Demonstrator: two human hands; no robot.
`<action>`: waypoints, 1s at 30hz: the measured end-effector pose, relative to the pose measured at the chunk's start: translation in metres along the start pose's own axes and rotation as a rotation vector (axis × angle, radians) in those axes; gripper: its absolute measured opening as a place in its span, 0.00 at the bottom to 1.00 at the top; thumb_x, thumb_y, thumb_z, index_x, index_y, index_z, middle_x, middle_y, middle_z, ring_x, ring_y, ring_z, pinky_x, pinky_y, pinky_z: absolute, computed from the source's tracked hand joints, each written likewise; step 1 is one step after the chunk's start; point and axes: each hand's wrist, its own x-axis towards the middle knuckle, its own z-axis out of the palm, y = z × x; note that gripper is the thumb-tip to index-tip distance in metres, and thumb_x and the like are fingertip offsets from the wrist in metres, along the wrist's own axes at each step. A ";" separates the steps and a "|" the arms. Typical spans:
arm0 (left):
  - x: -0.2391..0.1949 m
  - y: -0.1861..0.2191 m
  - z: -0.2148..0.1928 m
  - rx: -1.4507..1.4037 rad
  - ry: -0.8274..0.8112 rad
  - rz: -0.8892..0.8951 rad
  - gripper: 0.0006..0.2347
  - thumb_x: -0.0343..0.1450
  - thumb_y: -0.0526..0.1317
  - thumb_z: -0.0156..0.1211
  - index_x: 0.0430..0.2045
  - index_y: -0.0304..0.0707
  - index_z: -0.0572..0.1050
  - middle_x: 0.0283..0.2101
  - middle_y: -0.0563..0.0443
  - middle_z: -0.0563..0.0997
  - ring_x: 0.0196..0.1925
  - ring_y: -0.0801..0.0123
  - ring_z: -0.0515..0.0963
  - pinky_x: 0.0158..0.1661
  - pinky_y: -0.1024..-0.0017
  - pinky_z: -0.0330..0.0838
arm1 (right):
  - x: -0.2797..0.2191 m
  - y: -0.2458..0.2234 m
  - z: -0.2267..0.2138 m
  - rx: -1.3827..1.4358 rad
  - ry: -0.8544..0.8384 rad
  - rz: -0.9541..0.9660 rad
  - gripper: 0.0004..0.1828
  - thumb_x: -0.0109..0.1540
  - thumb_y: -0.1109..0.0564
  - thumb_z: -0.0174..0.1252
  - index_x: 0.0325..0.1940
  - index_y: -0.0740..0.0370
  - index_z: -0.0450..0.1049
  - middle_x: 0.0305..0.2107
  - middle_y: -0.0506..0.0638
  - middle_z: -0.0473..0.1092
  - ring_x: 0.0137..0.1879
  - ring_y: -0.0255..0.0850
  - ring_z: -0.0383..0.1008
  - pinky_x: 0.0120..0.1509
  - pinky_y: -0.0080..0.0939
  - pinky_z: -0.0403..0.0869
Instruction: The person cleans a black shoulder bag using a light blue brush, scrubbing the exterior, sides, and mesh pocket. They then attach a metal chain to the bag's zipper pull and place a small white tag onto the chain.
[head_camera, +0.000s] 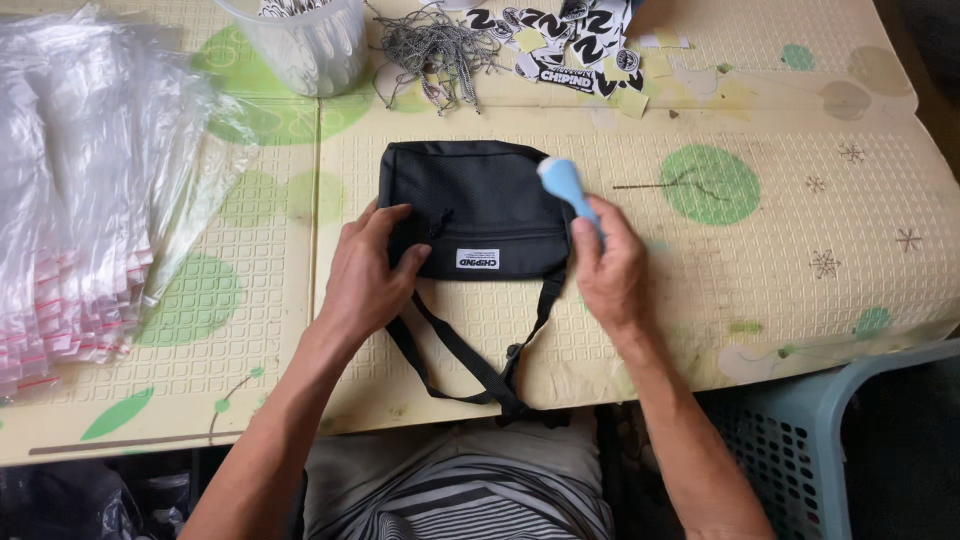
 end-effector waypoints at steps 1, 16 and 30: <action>0.000 0.001 -0.001 -0.001 0.005 -0.001 0.23 0.68 0.42 0.68 0.57 0.37 0.74 0.62 0.27 0.73 0.60 0.36 0.75 0.57 0.48 0.70 | 0.001 -0.007 0.004 0.001 -0.002 -0.005 0.14 0.71 0.52 0.54 0.59 0.57 0.76 0.34 0.59 0.75 0.40 0.57 0.78 0.43 0.51 0.75; -0.013 -0.035 0.001 -0.239 0.240 0.214 0.28 0.57 0.46 0.84 0.46 0.30 0.79 0.47 0.36 0.80 0.44 0.50 0.84 0.42 0.64 0.82 | 0.072 -0.080 0.060 0.075 -0.381 -0.263 0.18 0.71 0.51 0.54 0.66 0.41 0.76 0.31 0.49 0.72 0.43 0.53 0.80 0.45 0.45 0.77; -0.008 -0.040 0.001 -0.178 0.200 0.128 0.31 0.57 0.45 0.80 0.54 0.38 0.74 0.48 0.40 0.80 0.48 0.50 0.83 0.43 0.63 0.82 | 0.094 -0.038 0.091 -0.011 -0.462 -0.180 0.19 0.72 0.49 0.52 0.67 0.37 0.75 0.35 0.56 0.76 0.44 0.55 0.80 0.45 0.50 0.76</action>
